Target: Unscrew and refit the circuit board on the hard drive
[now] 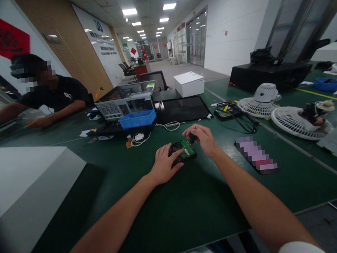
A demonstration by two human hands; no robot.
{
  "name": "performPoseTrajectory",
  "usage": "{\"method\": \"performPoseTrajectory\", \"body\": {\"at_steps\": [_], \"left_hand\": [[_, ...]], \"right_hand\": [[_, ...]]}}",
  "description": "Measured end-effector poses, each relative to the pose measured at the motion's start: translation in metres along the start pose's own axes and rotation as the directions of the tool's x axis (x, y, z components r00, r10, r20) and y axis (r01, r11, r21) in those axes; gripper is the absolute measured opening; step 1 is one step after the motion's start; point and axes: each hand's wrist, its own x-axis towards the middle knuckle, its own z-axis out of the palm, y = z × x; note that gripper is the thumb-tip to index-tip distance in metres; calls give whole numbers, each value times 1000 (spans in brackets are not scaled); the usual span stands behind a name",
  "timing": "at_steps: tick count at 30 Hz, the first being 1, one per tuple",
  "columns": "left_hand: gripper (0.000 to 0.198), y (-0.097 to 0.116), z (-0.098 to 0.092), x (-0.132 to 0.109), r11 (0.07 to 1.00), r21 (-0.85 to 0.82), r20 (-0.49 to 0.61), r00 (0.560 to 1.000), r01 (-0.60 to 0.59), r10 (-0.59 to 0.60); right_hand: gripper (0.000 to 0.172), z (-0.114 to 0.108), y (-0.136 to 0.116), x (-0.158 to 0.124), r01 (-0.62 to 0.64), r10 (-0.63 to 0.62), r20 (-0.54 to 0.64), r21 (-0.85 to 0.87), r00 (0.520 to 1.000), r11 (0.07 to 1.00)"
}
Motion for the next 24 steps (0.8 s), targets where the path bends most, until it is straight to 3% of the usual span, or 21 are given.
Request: {"method": "performPoseTrajectory", "body": {"at_steps": [14,24], "left_hand": [[54,2,0,0,1000,3,0,1000,8,-8],[55,2,-1,0,1000,1,1,1000,3,-3]], "right_hand": [[17,4,-1,-1,-76,77,-5,99,997,992],[29,3,1,1,-93,93,-1,69,996,993]]}}
